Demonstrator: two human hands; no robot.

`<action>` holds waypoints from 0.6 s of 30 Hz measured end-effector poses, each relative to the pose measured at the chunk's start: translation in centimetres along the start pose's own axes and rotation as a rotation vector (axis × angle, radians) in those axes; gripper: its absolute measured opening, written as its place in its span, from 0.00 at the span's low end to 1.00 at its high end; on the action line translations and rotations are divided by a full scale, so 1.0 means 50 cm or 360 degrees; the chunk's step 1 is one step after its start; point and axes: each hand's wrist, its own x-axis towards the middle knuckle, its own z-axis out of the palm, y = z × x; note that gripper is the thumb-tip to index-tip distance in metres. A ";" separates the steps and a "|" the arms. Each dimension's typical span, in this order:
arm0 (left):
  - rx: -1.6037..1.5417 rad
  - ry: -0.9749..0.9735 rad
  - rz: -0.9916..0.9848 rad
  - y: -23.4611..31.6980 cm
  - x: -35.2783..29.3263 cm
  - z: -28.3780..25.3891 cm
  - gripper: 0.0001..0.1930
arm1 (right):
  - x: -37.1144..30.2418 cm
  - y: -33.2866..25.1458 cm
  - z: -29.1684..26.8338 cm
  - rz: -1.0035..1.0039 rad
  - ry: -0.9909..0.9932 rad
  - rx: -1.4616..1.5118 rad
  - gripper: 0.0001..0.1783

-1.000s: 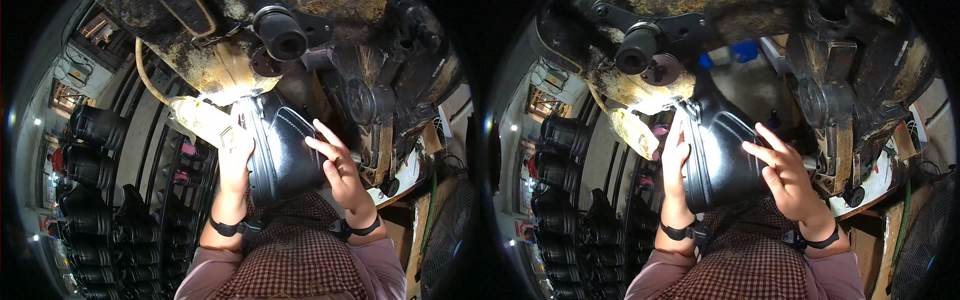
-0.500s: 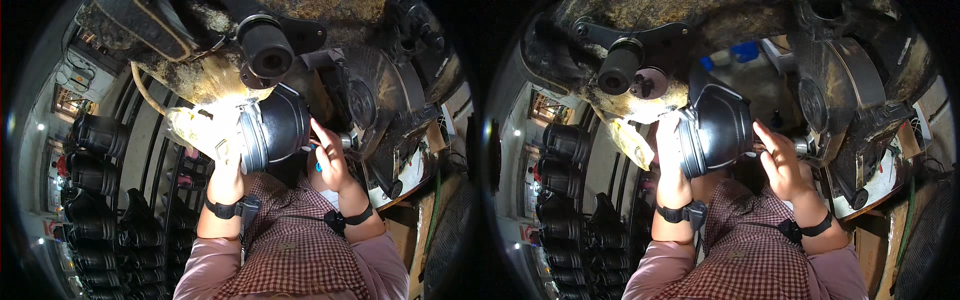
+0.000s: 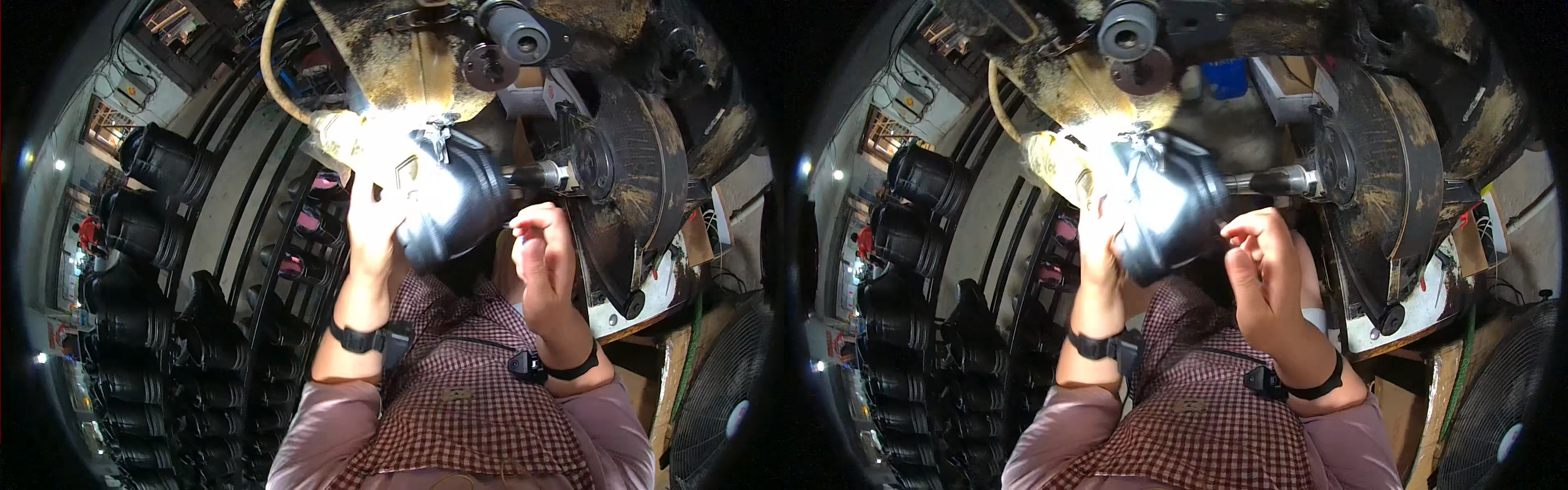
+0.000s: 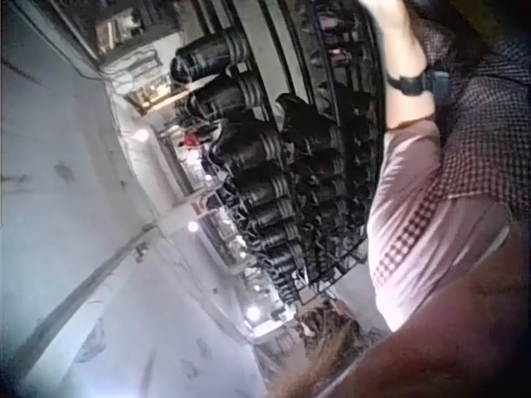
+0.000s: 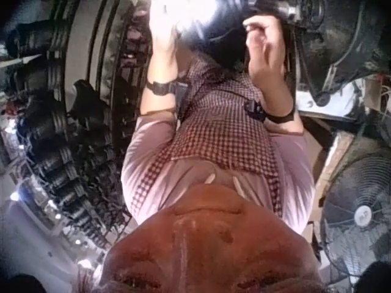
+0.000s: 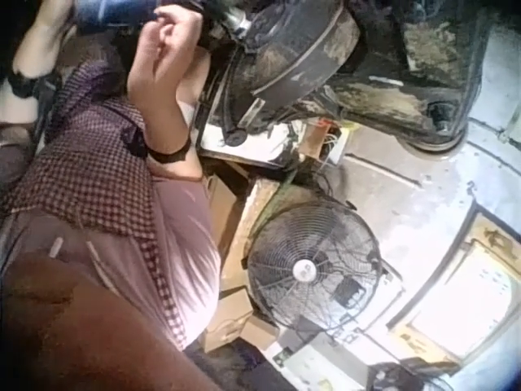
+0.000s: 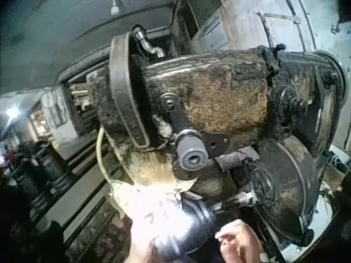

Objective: The recorder is assembling and finishing shoes using industrial machinery, including trimming thread, oiling components, and lasting shoes on a machine.

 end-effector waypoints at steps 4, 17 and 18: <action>-0.0100 0.0445 0.0294 -0.014 -0.103 -0.083 0.47 | -0.005 0.003 0.020 0.0078 -0.0028 -0.0108 0.08; -0.0563 0.0421 0.0250 0.006 -0.186 -0.135 0.44 | 0.039 -0.001 0.124 -0.0390 -0.0214 -0.0487 0.10; -0.0861 0.0211 0.0143 0.006 -0.191 -0.143 0.43 | 0.045 -0.023 0.126 -0.0690 -0.0316 -0.0760 0.11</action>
